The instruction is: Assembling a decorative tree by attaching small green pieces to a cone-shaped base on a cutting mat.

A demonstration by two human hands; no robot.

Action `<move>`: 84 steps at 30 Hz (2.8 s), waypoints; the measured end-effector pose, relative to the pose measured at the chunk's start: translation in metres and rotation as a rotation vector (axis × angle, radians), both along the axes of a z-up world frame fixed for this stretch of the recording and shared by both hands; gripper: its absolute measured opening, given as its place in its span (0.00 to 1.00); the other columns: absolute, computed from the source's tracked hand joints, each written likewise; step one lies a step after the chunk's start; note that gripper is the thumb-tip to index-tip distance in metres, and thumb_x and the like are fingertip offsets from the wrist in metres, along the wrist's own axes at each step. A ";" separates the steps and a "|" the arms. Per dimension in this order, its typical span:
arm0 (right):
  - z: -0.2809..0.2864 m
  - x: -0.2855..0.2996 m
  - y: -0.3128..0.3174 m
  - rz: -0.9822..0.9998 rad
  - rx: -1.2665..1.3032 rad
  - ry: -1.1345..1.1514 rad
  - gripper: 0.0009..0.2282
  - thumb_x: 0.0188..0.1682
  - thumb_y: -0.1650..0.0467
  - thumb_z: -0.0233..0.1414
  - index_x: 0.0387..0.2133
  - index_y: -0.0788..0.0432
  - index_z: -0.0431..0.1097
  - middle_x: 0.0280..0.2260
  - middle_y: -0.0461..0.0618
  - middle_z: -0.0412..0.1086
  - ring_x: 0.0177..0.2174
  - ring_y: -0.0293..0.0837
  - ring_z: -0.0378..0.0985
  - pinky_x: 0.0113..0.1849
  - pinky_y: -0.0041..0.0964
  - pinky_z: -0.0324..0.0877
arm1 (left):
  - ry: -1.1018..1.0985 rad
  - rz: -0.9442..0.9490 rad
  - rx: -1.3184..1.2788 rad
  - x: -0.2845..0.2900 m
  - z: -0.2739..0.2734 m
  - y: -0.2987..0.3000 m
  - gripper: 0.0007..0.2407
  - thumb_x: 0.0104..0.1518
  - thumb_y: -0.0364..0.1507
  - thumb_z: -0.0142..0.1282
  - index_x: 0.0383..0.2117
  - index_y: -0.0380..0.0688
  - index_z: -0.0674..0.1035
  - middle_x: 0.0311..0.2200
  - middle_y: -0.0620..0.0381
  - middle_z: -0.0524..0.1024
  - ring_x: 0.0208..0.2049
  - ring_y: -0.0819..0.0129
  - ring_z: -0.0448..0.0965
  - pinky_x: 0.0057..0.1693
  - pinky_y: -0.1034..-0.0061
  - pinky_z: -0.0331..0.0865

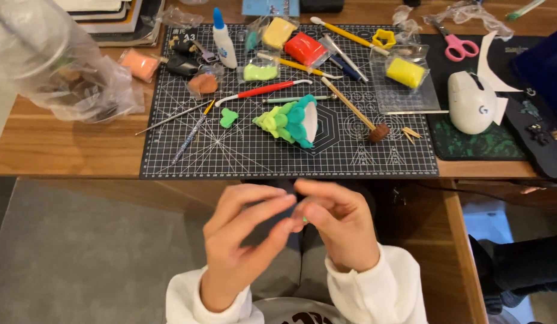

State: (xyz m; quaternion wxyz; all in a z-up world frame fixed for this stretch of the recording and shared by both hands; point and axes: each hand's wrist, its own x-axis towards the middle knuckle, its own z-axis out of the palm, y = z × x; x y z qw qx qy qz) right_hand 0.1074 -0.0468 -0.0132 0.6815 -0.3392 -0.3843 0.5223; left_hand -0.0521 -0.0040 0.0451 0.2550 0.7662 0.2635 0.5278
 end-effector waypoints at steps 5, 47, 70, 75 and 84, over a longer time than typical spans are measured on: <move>0.010 -0.010 -0.005 -0.078 -0.082 -0.098 0.12 0.49 0.72 0.51 0.42 0.63 0.59 0.22 0.58 0.76 0.26 0.49 0.81 0.35 0.39 0.77 | 0.013 -0.063 -0.035 0.012 -0.005 -0.005 0.07 0.55 0.24 0.59 0.39 0.41 0.79 0.37 0.57 0.77 0.33 0.68 0.76 0.46 0.75 0.71; 0.036 0.067 0.096 -0.103 -0.147 -0.819 0.07 0.53 0.75 0.47 0.37 0.71 0.69 0.33 0.61 0.75 0.12 0.37 0.68 0.12 0.28 0.69 | -0.352 0.016 -0.671 0.039 -0.037 0.059 0.25 0.68 0.40 0.30 0.63 0.31 0.49 0.63 0.31 0.45 0.67 0.39 0.44 0.69 0.53 0.40; 0.035 0.063 0.115 0.055 -0.150 -0.613 0.15 0.49 0.78 0.45 0.50 0.59 0.66 0.30 0.59 0.73 0.11 0.39 0.71 0.10 0.22 0.60 | -0.402 -0.034 -0.752 0.033 -0.048 0.077 0.28 0.65 0.47 0.25 0.63 0.37 0.52 0.59 0.40 0.58 0.60 0.51 0.56 0.62 0.61 0.54; 0.054 0.058 0.117 0.089 -0.165 -0.674 0.09 0.50 0.77 0.46 0.41 0.63 0.72 0.29 0.60 0.74 0.09 0.39 0.70 0.13 0.28 0.66 | -0.257 -0.016 -0.707 0.035 -0.036 0.073 0.26 0.65 0.45 0.24 0.62 0.38 0.56 0.57 0.43 0.64 0.63 0.52 0.57 0.66 0.61 0.49; 0.020 0.077 0.131 0.156 -0.208 -0.680 0.09 0.49 0.77 0.46 0.38 0.67 0.74 0.22 0.57 0.72 0.06 0.39 0.66 0.13 0.29 0.62 | -0.325 0.028 -0.636 0.034 -0.036 0.073 0.23 0.67 0.42 0.29 0.61 0.38 0.59 0.56 0.44 0.65 0.61 0.54 0.57 0.66 0.57 0.46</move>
